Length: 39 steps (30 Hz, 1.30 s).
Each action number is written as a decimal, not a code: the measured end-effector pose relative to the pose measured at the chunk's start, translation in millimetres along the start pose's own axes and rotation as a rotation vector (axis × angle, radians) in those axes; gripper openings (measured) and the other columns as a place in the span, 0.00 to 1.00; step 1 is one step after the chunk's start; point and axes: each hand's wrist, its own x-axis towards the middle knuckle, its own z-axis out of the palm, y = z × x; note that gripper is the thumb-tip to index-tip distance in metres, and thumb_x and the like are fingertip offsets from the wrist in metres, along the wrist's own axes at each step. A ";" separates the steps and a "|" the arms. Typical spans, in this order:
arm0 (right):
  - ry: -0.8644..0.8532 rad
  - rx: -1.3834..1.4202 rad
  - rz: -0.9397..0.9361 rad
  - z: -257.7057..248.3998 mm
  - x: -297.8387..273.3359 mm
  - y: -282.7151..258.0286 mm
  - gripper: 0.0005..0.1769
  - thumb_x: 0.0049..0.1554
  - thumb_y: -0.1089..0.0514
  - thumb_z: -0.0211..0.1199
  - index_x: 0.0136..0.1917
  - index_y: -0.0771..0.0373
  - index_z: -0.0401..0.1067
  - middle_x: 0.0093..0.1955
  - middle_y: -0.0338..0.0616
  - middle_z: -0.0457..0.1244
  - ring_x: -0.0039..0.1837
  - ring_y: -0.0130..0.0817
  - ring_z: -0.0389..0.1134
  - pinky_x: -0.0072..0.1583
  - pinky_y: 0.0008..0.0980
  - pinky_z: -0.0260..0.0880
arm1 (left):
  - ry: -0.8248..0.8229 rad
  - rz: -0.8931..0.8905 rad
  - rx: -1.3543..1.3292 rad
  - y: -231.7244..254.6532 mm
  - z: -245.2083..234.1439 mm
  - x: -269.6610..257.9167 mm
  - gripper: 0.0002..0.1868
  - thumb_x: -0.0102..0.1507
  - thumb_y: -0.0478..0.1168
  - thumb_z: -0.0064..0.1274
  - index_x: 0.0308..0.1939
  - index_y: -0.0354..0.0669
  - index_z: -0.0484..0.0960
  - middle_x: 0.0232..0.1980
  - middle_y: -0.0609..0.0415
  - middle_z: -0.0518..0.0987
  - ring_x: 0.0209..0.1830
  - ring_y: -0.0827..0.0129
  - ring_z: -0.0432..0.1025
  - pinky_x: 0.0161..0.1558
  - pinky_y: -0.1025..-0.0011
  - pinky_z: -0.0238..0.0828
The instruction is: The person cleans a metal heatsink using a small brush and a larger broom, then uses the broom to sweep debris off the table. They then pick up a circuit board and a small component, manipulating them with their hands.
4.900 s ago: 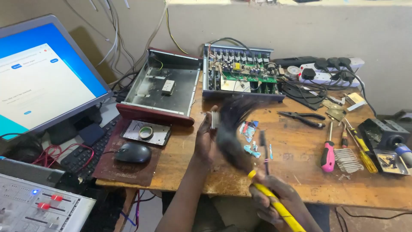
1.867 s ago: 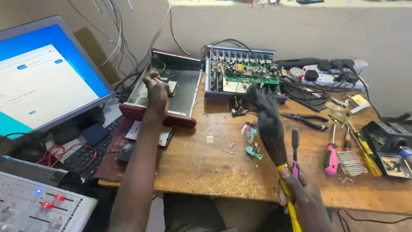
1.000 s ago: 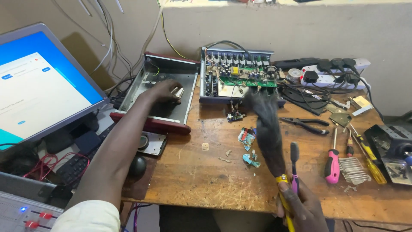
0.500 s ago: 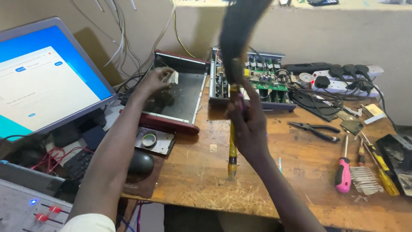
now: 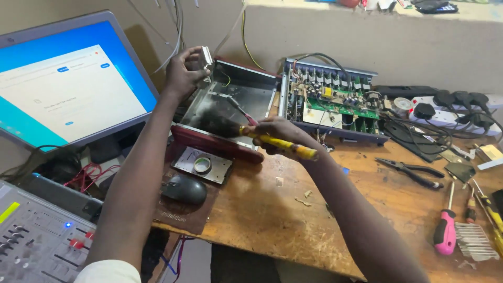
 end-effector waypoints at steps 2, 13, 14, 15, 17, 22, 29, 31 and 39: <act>0.231 -0.150 -0.159 -29.4 81.8 44.2 0.20 0.57 0.58 0.62 0.61 0.67 0.75 0.35 0.47 0.67 0.30 0.27 0.65 0.28 0.25 0.60 | 0.012 0.008 -0.014 -5.7 4.8 0.2 0.36 0.53 0.30 0.74 0.65 0.57 0.85 0.56 0.56 0.88 0.52 0.71 0.83 0.49 0.69 0.87; 0.387 -0.192 -0.365 -21.5 2.7 33.1 0.30 0.57 0.54 0.68 0.69 0.70 0.71 0.35 0.49 0.71 0.39 0.39 0.76 0.43 0.35 0.76 | -0.284 -0.155 0.446 -8.6 51.3 -23.3 0.34 0.56 0.38 0.62 0.68 0.64 0.82 0.65 0.56 0.84 0.67 0.49 0.77 0.63 0.45 0.73; 0.391 -0.082 -0.387 -23.0 -7.8 30.7 0.32 0.58 0.55 0.68 0.72 0.71 0.68 0.38 0.51 0.69 0.40 0.40 0.76 0.43 0.38 0.78 | -0.325 -0.088 0.476 -14.3 57.5 -23.6 0.34 0.55 0.35 0.63 0.66 0.58 0.84 0.62 0.48 0.84 0.65 0.42 0.77 0.62 0.43 0.74; 0.394 0.028 -0.408 -24.8 -18.3 28.0 0.34 0.60 0.56 0.69 0.74 0.72 0.65 0.41 0.53 0.68 0.41 0.41 0.75 0.43 0.40 0.79 | -0.366 -0.021 0.505 -20.0 64.0 -23.7 0.33 0.53 0.31 0.64 0.64 0.52 0.87 0.59 0.39 0.85 0.62 0.34 0.77 0.61 0.41 0.75; 0.359 0.028 -0.453 -17.7 -54.2 27.3 0.35 0.61 0.56 0.67 0.75 0.74 0.63 0.36 0.53 0.66 0.35 0.38 0.70 0.37 0.35 0.72 | -0.453 0.064 0.500 -59.7 73.1 -10.5 0.33 0.52 0.32 0.65 0.63 0.51 0.86 0.59 0.37 0.85 0.63 0.33 0.76 0.62 0.42 0.73; 0.322 0.104 -0.501 -40.5 -133.5 47.9 0.33 0.61 0.55 0.67 0.75 0.71 0.65 0.26 0.58 0.61 0.21 0.37 0.58 0.25 0.30 0.59 | -0.608 0.216 0.511 -117.7 102.3 13.0 0.31 0.51 0.31 0.63 0.60 0.49 0.87 0.57 0.34 0.85 0.64 0.31 0.75 0.65 0.44 0.72; 0.575 0.032 -0.124 -64.5 -244.0 106.8 0.42 0.53 0.48 0.66 0.80 0.57 0.72 0.29 0.52 0.64 0.28 0.38 0.57 0.33 0.36 0.50 | -0.713 0.057 0.576 -83.6 96.0 3.4 0.42 0.53 0.28 0.58 0.74 0.53 0.76 0.78 0.46 0.71 0.79 0.52 0.64 0.78 0.58 0.57; 0.557 0.043 -0.095 -82.0 -262.1 144.3 0.42 0.54 0.51 0.68 0.81 0.60 0.71 0.28 0.56 0.65 0.29 0.41 0.58 0.36 0.38 0.50 | -0.784 -0.056 0.657 -67.9 87.2 -1.4 0.43 0.57 0.29 0.53 0.78 0.60 0.72 0.83 0.46 0.65 0.84 0.50 0.57 0.81 0.53 0.51; 0.606 0.124 -0.391 -90.3 -296.7 242.0 0.37 0.54 0.61 0.71 0.76 0.69 0.71 0.27 0.58 0.68 0.28 0.41 0.67 0.36 0.33 0.64 | -0.709 0.229 0.671 -173.3 92.0 37.6 0.43 0.48 0.35 0.70 0.70 0.58 0.81 0.77 0.46 0.75 0.77 0.50 0.66 0.75 0.59 0.58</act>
